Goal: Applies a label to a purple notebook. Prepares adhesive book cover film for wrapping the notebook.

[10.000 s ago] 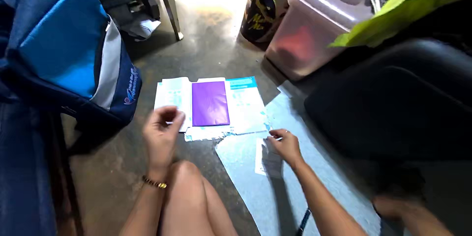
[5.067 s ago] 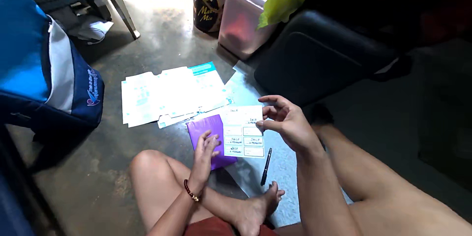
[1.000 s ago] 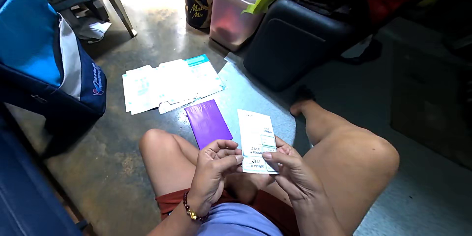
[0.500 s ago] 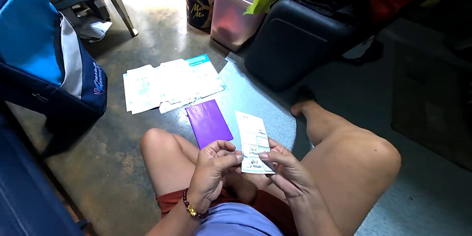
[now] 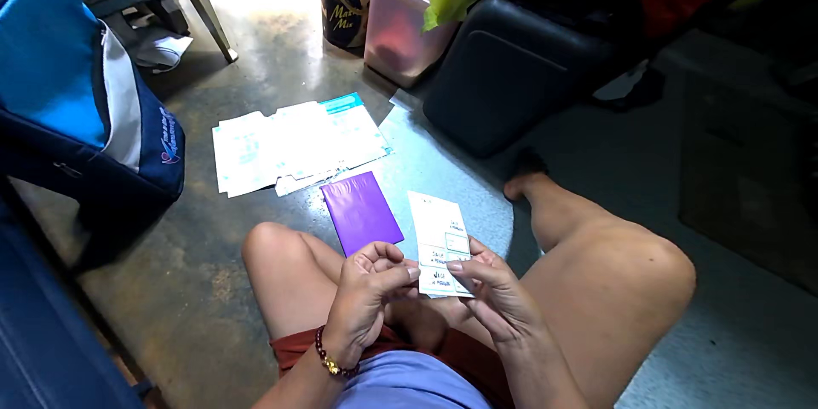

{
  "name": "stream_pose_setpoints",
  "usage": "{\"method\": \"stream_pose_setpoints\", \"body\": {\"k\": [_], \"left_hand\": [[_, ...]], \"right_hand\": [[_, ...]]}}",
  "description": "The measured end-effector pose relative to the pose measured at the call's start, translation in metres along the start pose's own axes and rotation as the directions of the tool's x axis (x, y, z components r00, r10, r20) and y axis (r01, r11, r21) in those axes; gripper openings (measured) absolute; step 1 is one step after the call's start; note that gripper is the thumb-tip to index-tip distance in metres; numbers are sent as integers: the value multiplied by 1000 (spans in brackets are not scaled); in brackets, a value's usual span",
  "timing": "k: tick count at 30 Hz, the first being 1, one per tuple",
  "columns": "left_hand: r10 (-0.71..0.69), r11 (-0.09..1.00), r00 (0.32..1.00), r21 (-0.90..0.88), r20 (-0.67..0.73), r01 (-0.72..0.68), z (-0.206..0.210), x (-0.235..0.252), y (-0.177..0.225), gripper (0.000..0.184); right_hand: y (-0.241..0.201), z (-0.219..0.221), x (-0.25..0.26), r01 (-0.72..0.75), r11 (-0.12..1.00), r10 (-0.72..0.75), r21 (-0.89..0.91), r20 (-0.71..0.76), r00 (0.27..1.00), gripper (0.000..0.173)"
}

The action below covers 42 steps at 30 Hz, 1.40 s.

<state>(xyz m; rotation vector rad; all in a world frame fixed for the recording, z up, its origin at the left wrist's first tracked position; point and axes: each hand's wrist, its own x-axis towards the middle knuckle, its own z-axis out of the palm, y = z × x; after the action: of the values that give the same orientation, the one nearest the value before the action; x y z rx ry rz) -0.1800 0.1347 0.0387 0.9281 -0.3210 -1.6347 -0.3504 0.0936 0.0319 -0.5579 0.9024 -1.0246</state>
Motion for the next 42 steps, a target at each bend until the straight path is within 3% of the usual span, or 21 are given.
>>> {"method": "stream_pose_setpoints", "body": {"k": [5,7,8,9,10,12,13,17,22,29,42], "left_hand": [[53,998,998,41,-17,-52,0,2,-4,18],[133,988,991,87,-23,-131,-1,3,-7,20],[186,976,982,118,-21,-183,-2,4,-9,21],[252,957,968,154,-15,-246,-3,5,-12,23],[324,927,946,200,-1,-317,-4,6,-15,25],[456,850,889,283,30,-445,-6,8,-20,28],[501,815,864,313,44,-488,-6,8,-22,30],[573,754,816,339,78,-562,-4,8,-28,38],[562,779,826,300,56,-550,-2,8,-31,44],[572,755,813,319,104,-572,-4,9,-33,41],[620,710,783,389,50,-587,-1,14,-36,44]], "right_hand": [[-2,2,0,38,995,-40,-91,-24,999,45],[2,2,0,169,952,-192,-253,-69,979,61],[6,-1,0,276,866,-330,-416,-61,942,75],[11,-6,-1,387,710,-486,-588,-11,874,85],[16,-9,-2,500,510,-641,-700,78,764,82],[18,-7,-6,656,213,-786,-724,272,555,47],[18,-3,-9,699,161,-783,-697,341,520,34],[27,11,-16,724,128,-739,-678,421,525,43],[33,15,-16,707,138,-742,-693,401,537,53],[31,15,-16,693,164,-727,-702,389,566,53],[38,16,-5,715,159,-757,-680,382,531,47]]}}
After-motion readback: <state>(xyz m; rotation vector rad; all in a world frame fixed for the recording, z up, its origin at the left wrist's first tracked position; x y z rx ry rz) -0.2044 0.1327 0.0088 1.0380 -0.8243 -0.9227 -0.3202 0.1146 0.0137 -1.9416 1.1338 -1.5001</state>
